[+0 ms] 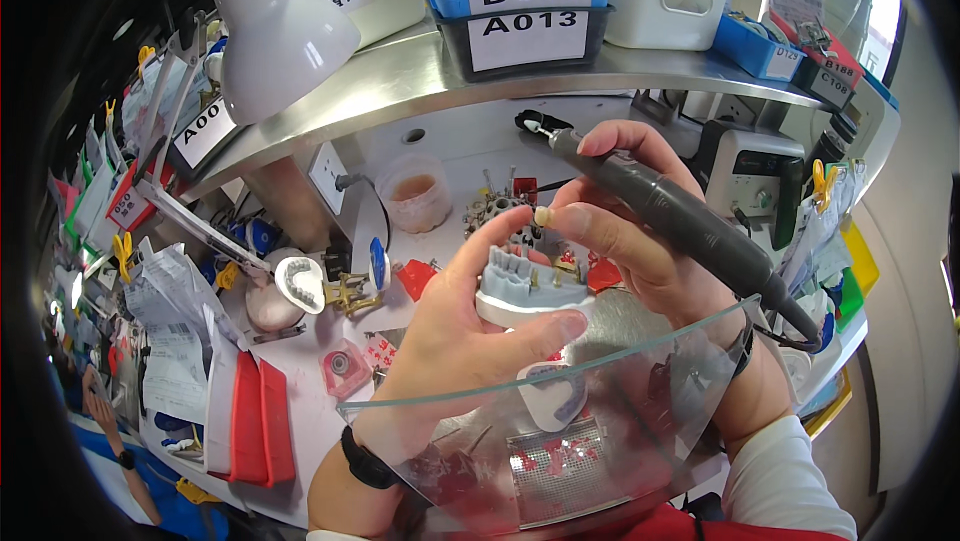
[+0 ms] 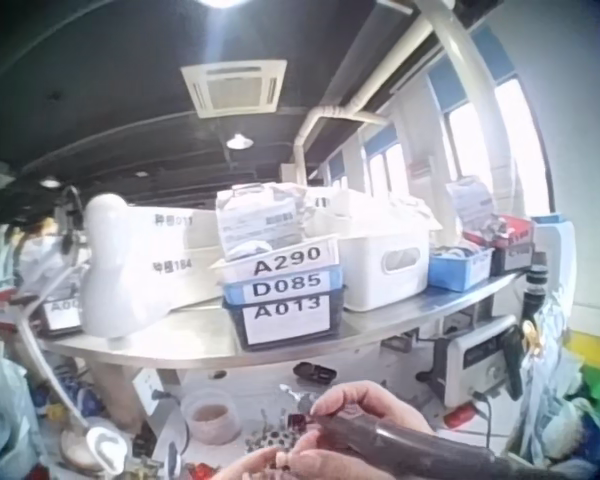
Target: The recorder is seen using a rotary tool to grind and shape dental prosthetics and plaster dental models at a laboratory workbench.
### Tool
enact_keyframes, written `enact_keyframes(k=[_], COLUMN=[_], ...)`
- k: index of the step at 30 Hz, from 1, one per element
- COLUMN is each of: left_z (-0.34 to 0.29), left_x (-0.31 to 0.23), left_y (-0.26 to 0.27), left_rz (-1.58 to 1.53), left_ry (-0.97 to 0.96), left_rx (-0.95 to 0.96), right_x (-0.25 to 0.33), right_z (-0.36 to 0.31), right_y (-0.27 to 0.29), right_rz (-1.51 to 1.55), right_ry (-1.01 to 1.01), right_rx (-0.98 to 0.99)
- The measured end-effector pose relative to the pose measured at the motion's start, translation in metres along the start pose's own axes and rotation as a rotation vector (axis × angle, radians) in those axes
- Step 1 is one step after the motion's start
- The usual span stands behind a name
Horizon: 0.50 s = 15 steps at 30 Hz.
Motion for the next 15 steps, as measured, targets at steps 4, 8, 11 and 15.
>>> enact_keyframes(k=[4,8,11,15], left_z=[-0.006,-0.002,-0.001,-0.004], left_x=[-0.018,-0.011,-0.013,-0.014], left_y=[0.001,-0.002,-0.005,-0.002], left_rz=[-0.127,-0.169,-0.228,-0.229], left_ry=[-0.021,0.000,-0.015,-0.012], left_rx=[-0.074,-0.035,-0.018,-0.016], right_x=[0.004,0.000,-0.001,-0.002], right_z=[-0.001,-0.004,-0.006,-0.005], right_y=[-0.008,-0.011,-0.014,-0.016], right_rz=[0.045,0.018,0.037,0.054], right_ry=[-0.041,-0.084,-0.163,-0.119], right_rx=[-0.022,0.000,0.020,0.024])
Point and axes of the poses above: each hand's wrist, its own z-axis towards the middle knuckle, its own y-axis out of the back of the hand, x = y × z, the point moved 9 cm from there along z, towards the middle knuckle, and after that the axes turned 1 degree about y, right-handed, at the moved point
